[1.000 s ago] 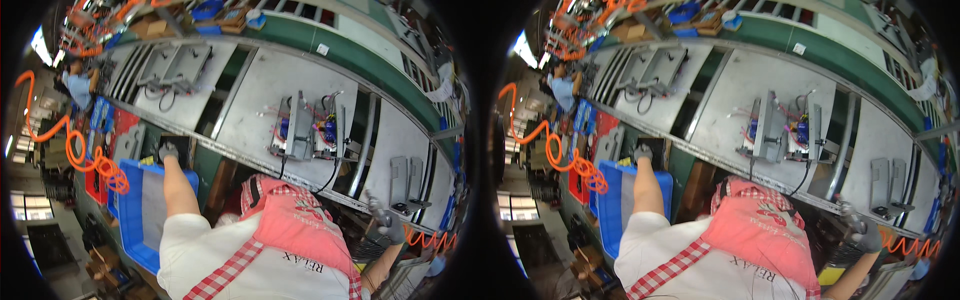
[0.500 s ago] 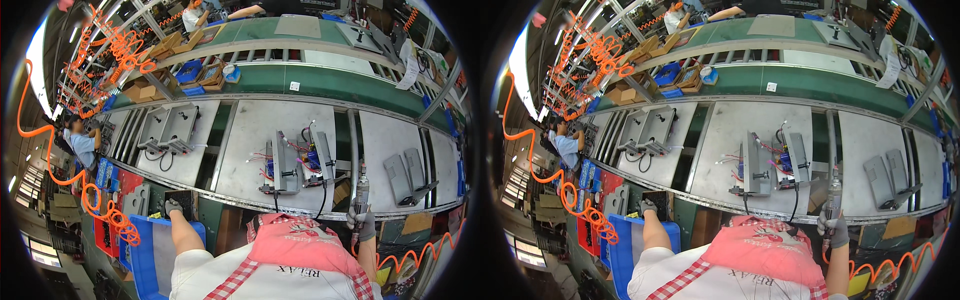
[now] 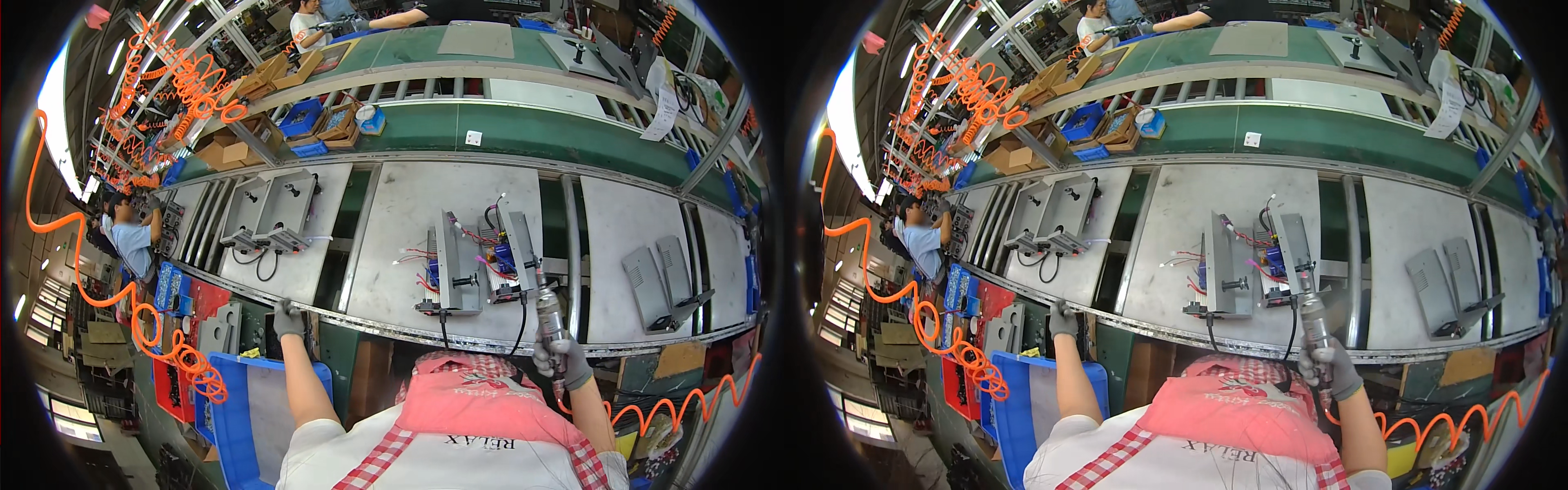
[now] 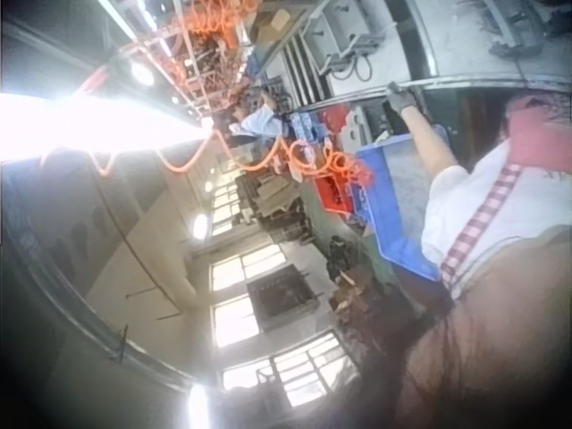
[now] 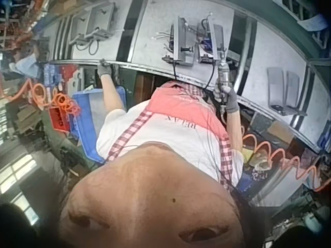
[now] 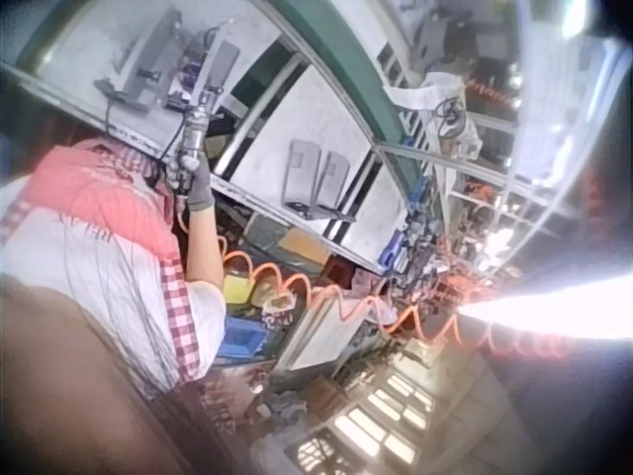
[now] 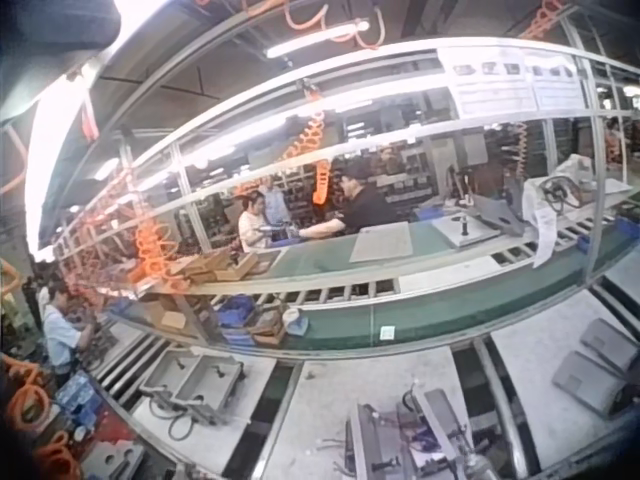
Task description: The person assembles electronic components on a workbench, using a cordless screwdriver to secure parts onto a circuit board and a pneumatic screwdriver to fasten screws into a metal enclosure. They handle wires, circuit boards, and metal casings, moving the assembled unit along the assembly line.
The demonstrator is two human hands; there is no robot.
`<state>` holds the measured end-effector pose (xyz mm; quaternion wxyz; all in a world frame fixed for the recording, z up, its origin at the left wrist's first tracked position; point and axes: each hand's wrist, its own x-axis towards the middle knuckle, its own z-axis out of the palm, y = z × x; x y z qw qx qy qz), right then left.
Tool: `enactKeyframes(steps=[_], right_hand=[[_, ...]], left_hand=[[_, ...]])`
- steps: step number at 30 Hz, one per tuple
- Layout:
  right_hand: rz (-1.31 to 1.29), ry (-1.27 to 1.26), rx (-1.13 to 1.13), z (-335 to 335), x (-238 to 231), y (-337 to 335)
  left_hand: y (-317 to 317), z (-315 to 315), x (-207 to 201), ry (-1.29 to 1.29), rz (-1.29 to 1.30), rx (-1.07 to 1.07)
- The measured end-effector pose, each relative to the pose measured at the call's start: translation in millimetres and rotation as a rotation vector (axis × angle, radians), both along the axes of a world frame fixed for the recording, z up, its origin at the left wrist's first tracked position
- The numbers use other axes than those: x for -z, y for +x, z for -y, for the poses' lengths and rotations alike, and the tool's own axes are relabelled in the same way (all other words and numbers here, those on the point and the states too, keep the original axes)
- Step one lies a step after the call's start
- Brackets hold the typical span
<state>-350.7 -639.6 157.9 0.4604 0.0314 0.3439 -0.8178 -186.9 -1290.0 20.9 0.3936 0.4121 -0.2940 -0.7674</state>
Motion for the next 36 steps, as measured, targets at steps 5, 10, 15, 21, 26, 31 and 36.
enactKeyframes(steps=[5,10,15,21,26,31,36], right_hand=[[-0.310,0.316,-0.125,37,-9,9],[-0.474,0.480,-0.138,64,-11,31],[-0.405,0.565,-0.113,98,-27,51],[-0.369,0.583,0.000,131,-15,80],[-0.441,0.681,0.114,152,-8,103],[-0.510,0.794,0.143,158,0,120],[-0.392,0.745,0.327,167,6,141]], left_hand=[[-85,-105,-86,0.100,-0.271,0.439],[-141,-196,-114,0.205,-0.423,0.975],[-166,-240,-127,0.202,-0.306,1.279],[-172,-256,-149,0.025,0.024,1.427],[-180,-248,-125,-0.132,0.130,1.552],[-181,-257,-129,-0.320,0.147,1.676],[-177,-268,-131,-0.373,0.091,1.734]])
